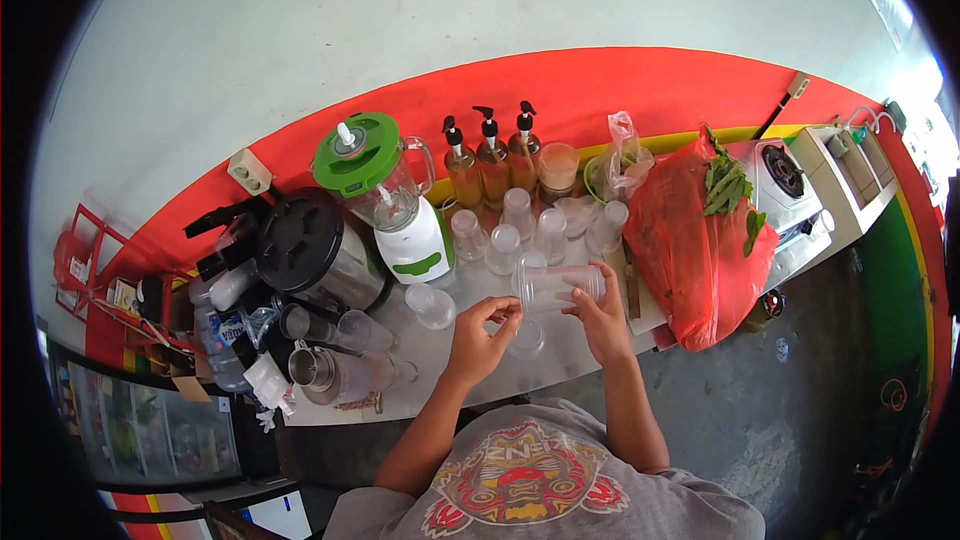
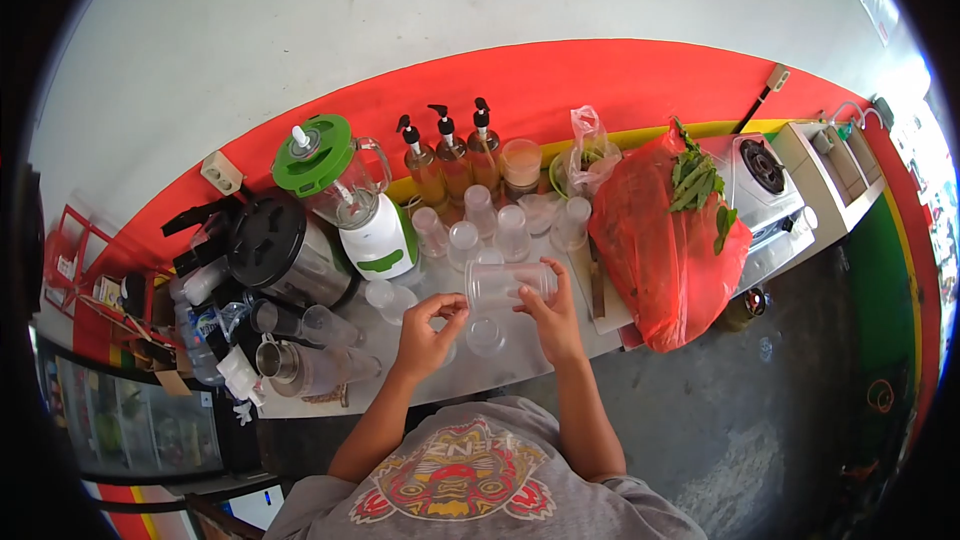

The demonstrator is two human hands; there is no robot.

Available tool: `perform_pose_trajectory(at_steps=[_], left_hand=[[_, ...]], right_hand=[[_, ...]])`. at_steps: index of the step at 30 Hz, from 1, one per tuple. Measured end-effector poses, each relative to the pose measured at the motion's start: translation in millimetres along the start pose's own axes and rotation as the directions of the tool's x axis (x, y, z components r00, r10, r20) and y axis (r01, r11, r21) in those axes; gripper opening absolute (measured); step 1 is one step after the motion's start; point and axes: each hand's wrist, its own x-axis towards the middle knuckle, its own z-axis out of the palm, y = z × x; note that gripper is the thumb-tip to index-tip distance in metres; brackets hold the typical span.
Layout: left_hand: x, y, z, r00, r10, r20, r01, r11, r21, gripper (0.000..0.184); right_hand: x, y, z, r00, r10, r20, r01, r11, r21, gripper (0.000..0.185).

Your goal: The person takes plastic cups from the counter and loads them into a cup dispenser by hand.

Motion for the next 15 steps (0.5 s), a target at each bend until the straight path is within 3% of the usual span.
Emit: perform_pose_trajectory(at_steps=[5,15], left_hand=[[-5.1,8.1,-11.8,0.997,-0.024,-0.078,0.026,0.999,0.022,0.018],[-17.8,-24.4,-14.9,0.996,-0.083,-0.01,0.084,0.995,0.057,0.022]], right_hand=[[2.0,-1.5,18.0,0.999,0.005,0.046,-0.005,1.0,0.004,0.061],[-5.0,3.4,21.3,0.996,-0.086,0.002,0.084,0.96,-0.269,0.069]])
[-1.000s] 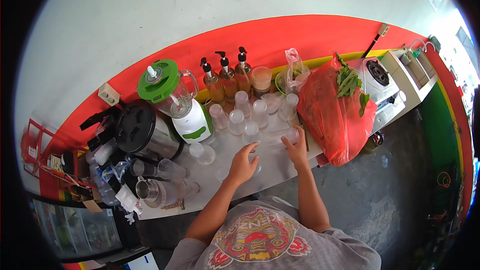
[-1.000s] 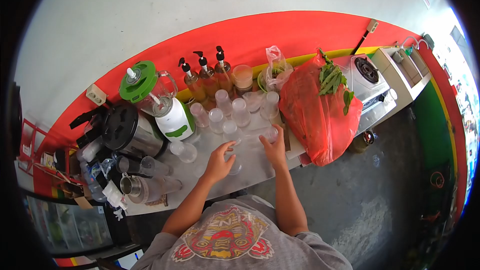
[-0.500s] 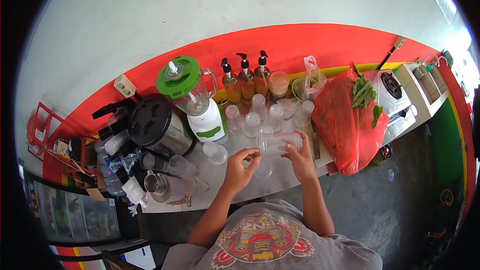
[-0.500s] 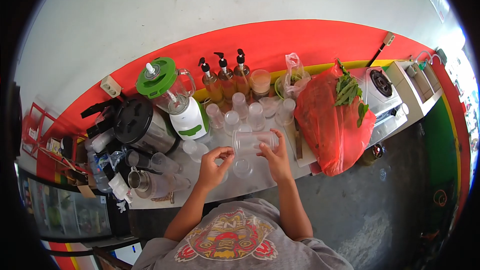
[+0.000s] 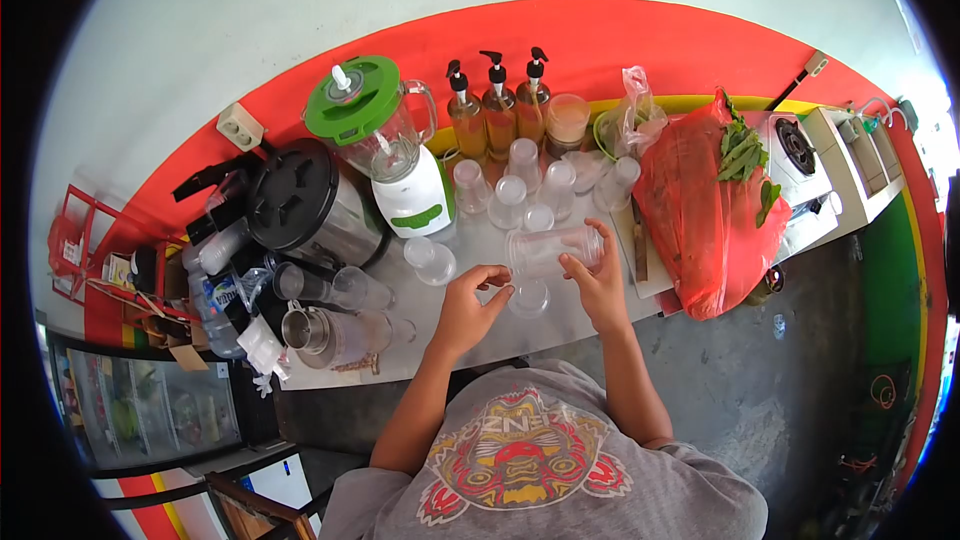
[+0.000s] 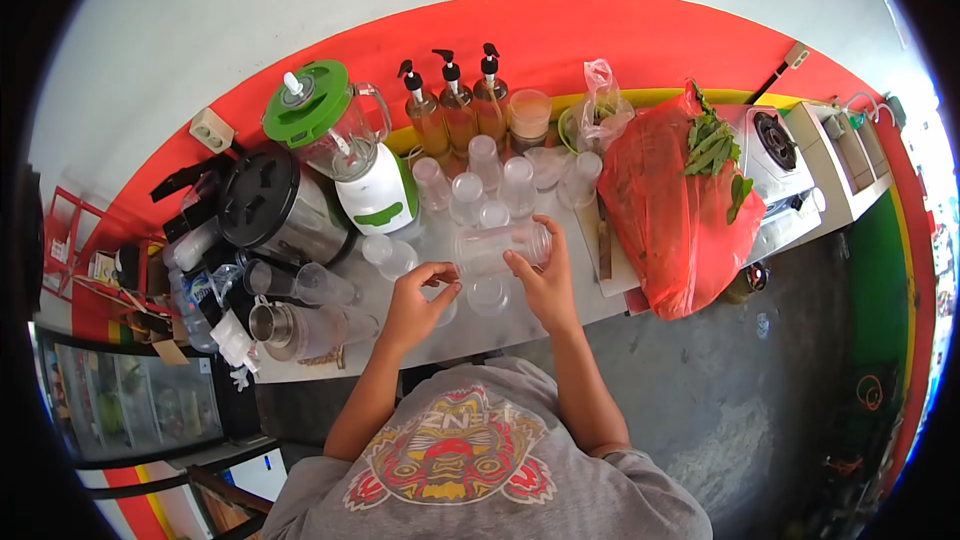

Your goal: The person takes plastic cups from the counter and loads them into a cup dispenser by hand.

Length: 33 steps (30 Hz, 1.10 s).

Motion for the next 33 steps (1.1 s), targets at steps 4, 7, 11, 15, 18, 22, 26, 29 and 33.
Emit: perform_pose_trajectory(at_steps=[4,7,11,15,18,22,26,29,33], left_hand=[[-5.2,-8.4,7.4,0.999,-0.013,0.037,0.011,0.999,0.045,0.03],[-7.3,-15.1,14.9,0.996,-0.007,0.094,-0.006,0.991,0.134,0.041],[-12.6,-20.7,27.4,0.991,-0.086,0.099,0.069,0.983,0.169,0.065],[-18.2,-25.1,25.6,0.996,-0.093,0.009,0.09,0.981,0.172,0.072],[-20.3,-24.6,13.6,0.996,-0.079,-0.043,0.085,0.981,0.172,0.07],[-25.8,-29.6,-1.3,0.997,-0.03,-0.075,0.051,0.951,0.304,0.062],[-39.6,-40.9,-12.0,0.994,0.052,-0.097,-0.005,0.901,0.435,0.054],[-48.0,-48.3,-15.7,0.994,0.043,-0.104,0.003,0.915,0.404,0.053],[-54.7,-54.8,-19.2,0.989,-0.024,-0.144,0.071,0.94,0.333,0.053]], right_hand=[[-8.4,-8.7,3.2,0.996,-0.086,-0.033,0.08,0.988,-0.133,0.07],[-14.1,-7.2,1.2,0.995,-0.092,-0.035,0.082,0.971,-0.226,0.074],[-23.2,-14.3,3.2,0.985,-0.172,-0.005,0.157,0.911,-0.382,0.078],[-28.9,-2.7,3.2,0.974,-0.205,0.096,0.222,0.783,-0.581,0.079],[-28.1,25.4,7.6,0.979,-0.171,0.114,0.205,0.767,-0.608,0.079],[-27.2,47.6,13.8,0.982,-0.147,0.121,0.191,0.742,-0.643,0.075],[-22.2,63.5,20.1,0.957,-0.181,0.228,0.291,0.593,-0.751,0.073],[-18.9,84.7,24.6,0.964,-0.112,0.241,0.261,0.555,-0.79,0.074],[-4.9,92.4,30.5,0.973,-0.082,0.216,0.223,0.578,-0.785,0.073]])
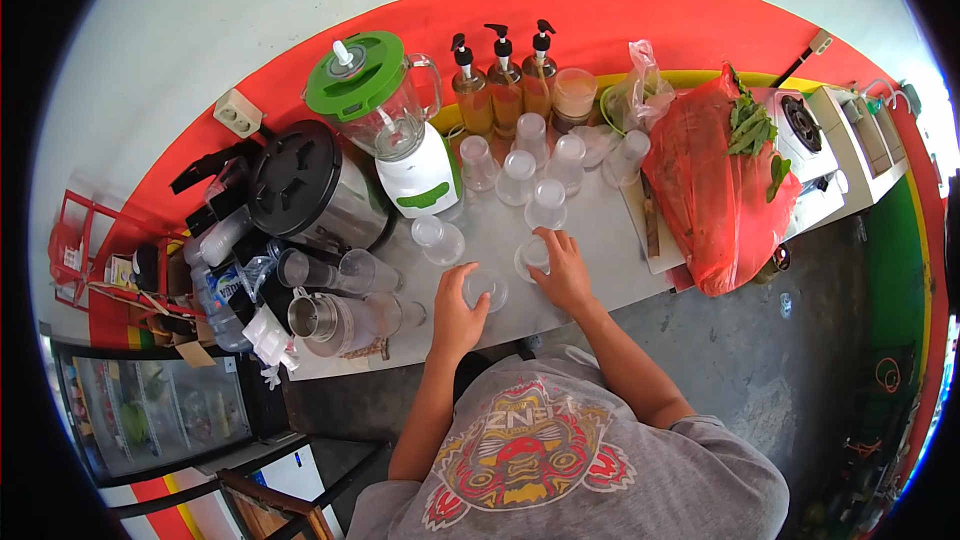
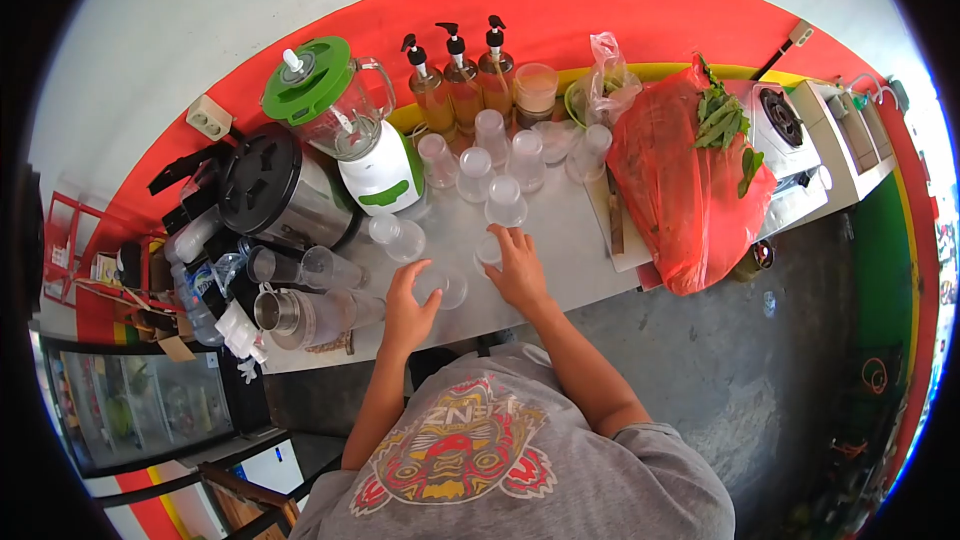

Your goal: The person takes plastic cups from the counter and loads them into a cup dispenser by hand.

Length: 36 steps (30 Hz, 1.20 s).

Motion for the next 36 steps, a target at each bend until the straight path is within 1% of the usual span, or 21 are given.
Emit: perform_pose_trajectory(at_steps=[2,4,5,6,7,8,9,10,11,12,13,14,15,16,17,20,26,28,31,35,36], left_hand=[[-0.2,-1.6,-1.8,1.0,-0.006,-0.007,0.006,1.0,-0.023,0.054],[-0.3,-1.8,-4.3,0.999,0.006,-0.034,-0.008,0.999,-0.04,0.054],[-0.8,-2.6,-5.9,0.999,0.013,-0.05,-0.015,0.998,-0.053,0.054],[-0.3,0.1,-9.2,0.998,0.007,-0.066,-0.01,0.999,-0.053,0.054],[0.3,6.5,-14.1,0.998,-0.006,-0.063,0.0,0.995,-0.098,0.054],[0.3,12.8,-19.1,0.998,-0.017,-0.061,0.008,0.99,-0.142,0.053],[-0.4,17.6,-23.7,0.997,-0.024,-0.079,0.012,0.99,-0.143,0.053],[-0.6,22.5,-28.4,0.997,-0.062,-0.044,0.05,0.971,-0.236,0.051],[-0.6,27.2,-33.1,0.996,-0.093,-0.007,0.086,0.942,-0.326,0.05],[-0.8,31.5,-37.7,0.995,-0.096,-0.026,0.083,0.941,-0.328,0.05],[-1.1,35.7,-42.0,0.998,-0.059,-0.02,0.049,0.938,-0.344,0.046],[-1.6,40.1,-46.3,1.0,-0.021,-0.013,0.015,0.933,-0.36,0.042],[-2.4,45.0,-51.0,0.999,-0.025,-0.03,0.013,0.932,-0.362,0.042],[-3.6,50.2,-55.6,0.999,-0.02,-0.031,0.006,0.924,-0.382,0.038],[-4.6,54.5,-59.6,0.999,-0.014,-0.033,-0.001,0.916,-0.401,0.033],[-8.0,61.1,-70.4,0.997,0.008,-0.076,-0.038,0.913,-0.406,0.028],[-7.9,62.9,-91.5,0.987,-0.038,-0.155,-0.035,0.896,-0.443,0.023],[-5.6,64.3,-102.3,0.986,-0.034,-0.165,-0.041,0.9,-0.434,0.023],[-3.7,63.3,-121.5,0.982,-0.026,-0.186,-0.054,0.91,-0.412,0.022],[-10.1,52.5,-140.7,0.97,-0.048,-0.239,-0.056,0.91,-0.411,0.021],[-11.9,49.4,-146.9,0.965,-0.053,-0.256,-0.057,0.913,-0.405,0.021]], right_hand=[[5.3,-1.5,0.7,1.0,-0.001,0.002,0.001,1.0,0.008,0.073],[6.8,-8.2,-0.8,0.991,-0.057,-0.12,0.07,0.992,0.104,0.069],[8.1,-9.9,-3.4,0.991,-0.073,-0.114,0.085,0.991,0.103,0.069],[8.1,-25.3,-16.4,0.996,0.073,-0.054,-0.053,0.953,0.3,0.069],[8.6,-36.3,-25.3,0.978,0.204,0.038,-0.197,0.859,0.472,0.069],[9.9,-39.1,-28.5,0.981,0.188,0.047,-0.188,0.863,0.469,0.069],[10.7,-40.6,-32.0,0.983,0.179,0.042,-0.165,0.765,0.622,0.068],[11.8,-43.1,-35.4,0.985,0.171,0.036,-0.139,0.642,0.754,0.066],[12.3,-46.7,-38.8,0.987,0.153,0.043,-0.133,0.646,0.752,0.066],[12.1,-52.2,-43.4,0.99,0.135,0.048,-0.118,0.583,0.804,0.067],[11.8,-57.9,-47.4,0.992,0.118,0.052,-0.106,0.515,0.851,0.068],[11.2,-64.5,-50.7,0.993,0.101,0.058,-0.102,0.519,0.849,0.068],[9.6,-71.3,-53.4,0.992,0.107,0.07,-0.113,0.483,0.868,0.067],[8.0,-75.9,-54.2,0.99,0.113,0.083,-0.125,0.446,0.886,0.067],[7.1,-78.7,-53.7,0.991,0.099,0.09,-0.125,0.451,0.884,0.067],[6.4,-87.7,-51.8,0.991,0.051,0.127,-0.136,0.442,0.887,0.065],[19.2,-116.2,-46.4,0.986,-0.014,0.163,-0.139,0.453,0.881,0.064],[23.4,-124.8,-42.8,0.991,-0.031,0.13,-0.101,0.464,0.88,0.063],[27.2,-139.5,-37.2,0.985,-0.043,0.166,-0.132,0.432,0.892,0.063],[36.0,-161.7,-29.2,0.969,-0.085,0.232,-0.164,0.482,0.86,0.069],[38.2,-167.5,-27.5,0.963,-0.106,0.249,-0.159,0.52,0.839,0.071]])
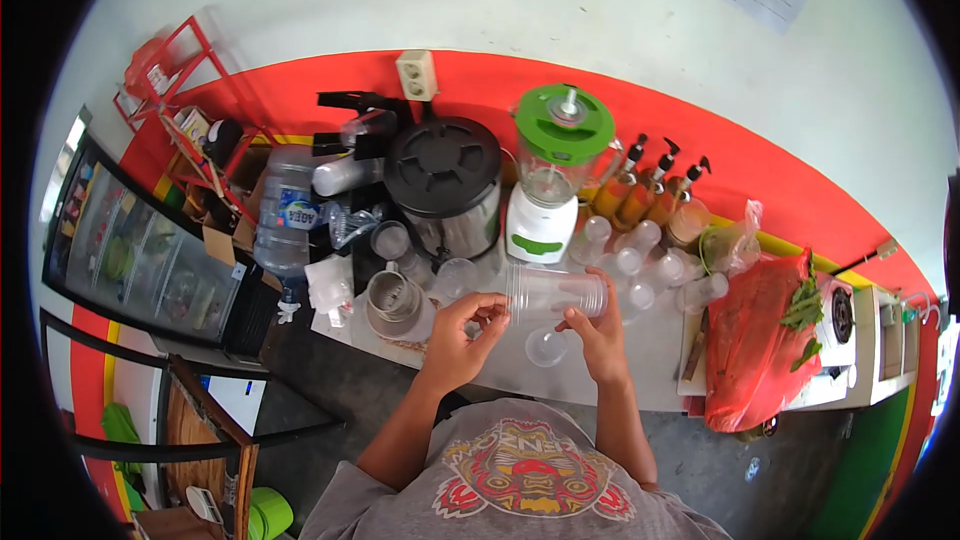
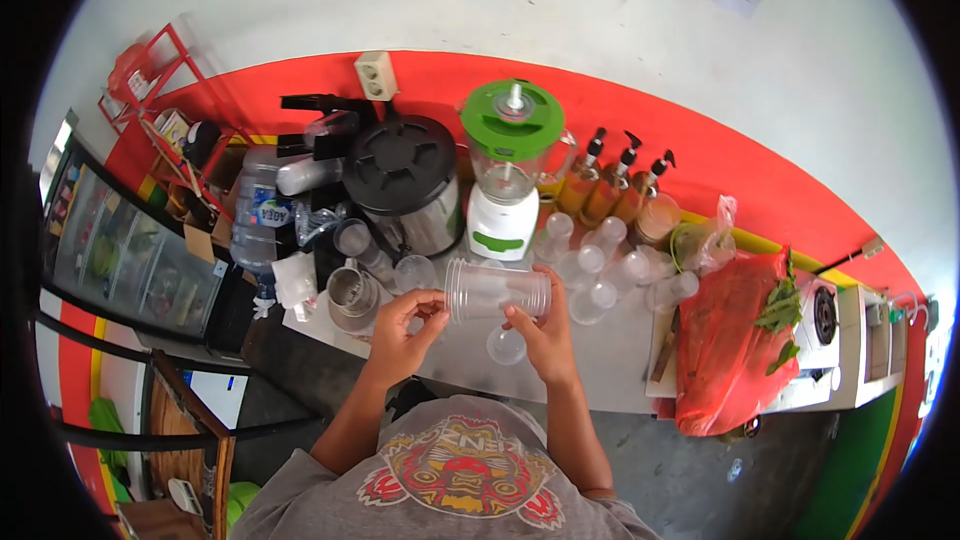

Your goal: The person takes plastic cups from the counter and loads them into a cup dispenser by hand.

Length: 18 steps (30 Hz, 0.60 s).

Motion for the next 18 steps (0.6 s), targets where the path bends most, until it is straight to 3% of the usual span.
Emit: perform_pose_trajectory(at_steps=[8,10,14,18], left_hand=[[7.3,-8.2,-73.6,0.972,0.034,-0.232,-0.036,0.999,-0.005,0.019],[9.2,-13.8,-92.8,0.965,0.009,-0.262,-0.014,1.0,-0.02,0.02],[19.9,-19.8,-127.6,0.945,-0.033,-0.325,0.007,0.997,-0.081,0.021],[36.2,-19.3,-159.6,0.928,0.017,-0.373,-0.028,0.999,-0.024,0.02]], right_hand=[[26.7,2.0,32.2,0.968,0.087,0.235,-0.062,0.992,-0.11,0.068],[34.8,3.2,42.2,0.909,0.223,0.352,-0.157,0.966,-0.205,0.068],[50.0,-1.2,81.4,0.9,0.205,0.385,-0.094,0.953,-0.289,0.07],[79.1,-26.7,130.6,0.917,0.011,0.399,0.129,0.938,-0.321,0.074]])
